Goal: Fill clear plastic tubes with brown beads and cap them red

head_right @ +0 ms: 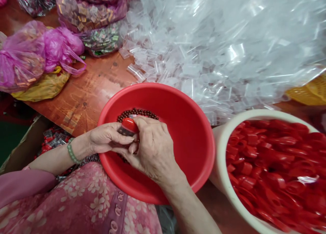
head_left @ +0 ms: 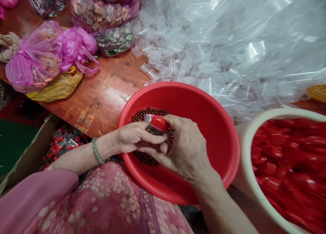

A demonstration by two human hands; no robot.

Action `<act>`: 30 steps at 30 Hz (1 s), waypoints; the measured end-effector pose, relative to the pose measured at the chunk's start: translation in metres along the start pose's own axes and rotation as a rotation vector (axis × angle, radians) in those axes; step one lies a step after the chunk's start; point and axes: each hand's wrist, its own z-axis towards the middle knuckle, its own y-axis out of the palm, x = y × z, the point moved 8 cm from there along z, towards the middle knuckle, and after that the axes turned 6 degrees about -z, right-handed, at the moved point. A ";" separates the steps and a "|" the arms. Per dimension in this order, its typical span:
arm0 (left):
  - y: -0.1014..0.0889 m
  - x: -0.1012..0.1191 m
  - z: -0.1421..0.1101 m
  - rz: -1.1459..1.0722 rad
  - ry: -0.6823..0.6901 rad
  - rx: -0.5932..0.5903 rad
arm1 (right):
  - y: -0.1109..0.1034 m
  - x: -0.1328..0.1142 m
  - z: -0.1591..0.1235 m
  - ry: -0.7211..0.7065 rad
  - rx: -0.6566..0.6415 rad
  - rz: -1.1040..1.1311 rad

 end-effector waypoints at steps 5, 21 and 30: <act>0.001 0.000 0.001 -0.010 0.020 -0.007 | 0.004 -0.006 0.005 -0.075 -0.061 -0.097; 0.004 0.002 0.001 -0.120 0.019 0.095 | 0.001 -0.001 0.003 -0.110 0.101 -0.030; -0.013 0.004 0.015 -0.062 0.064 0.373 | 0.017 0.010 0.000 -0.002 -0.043 -0.027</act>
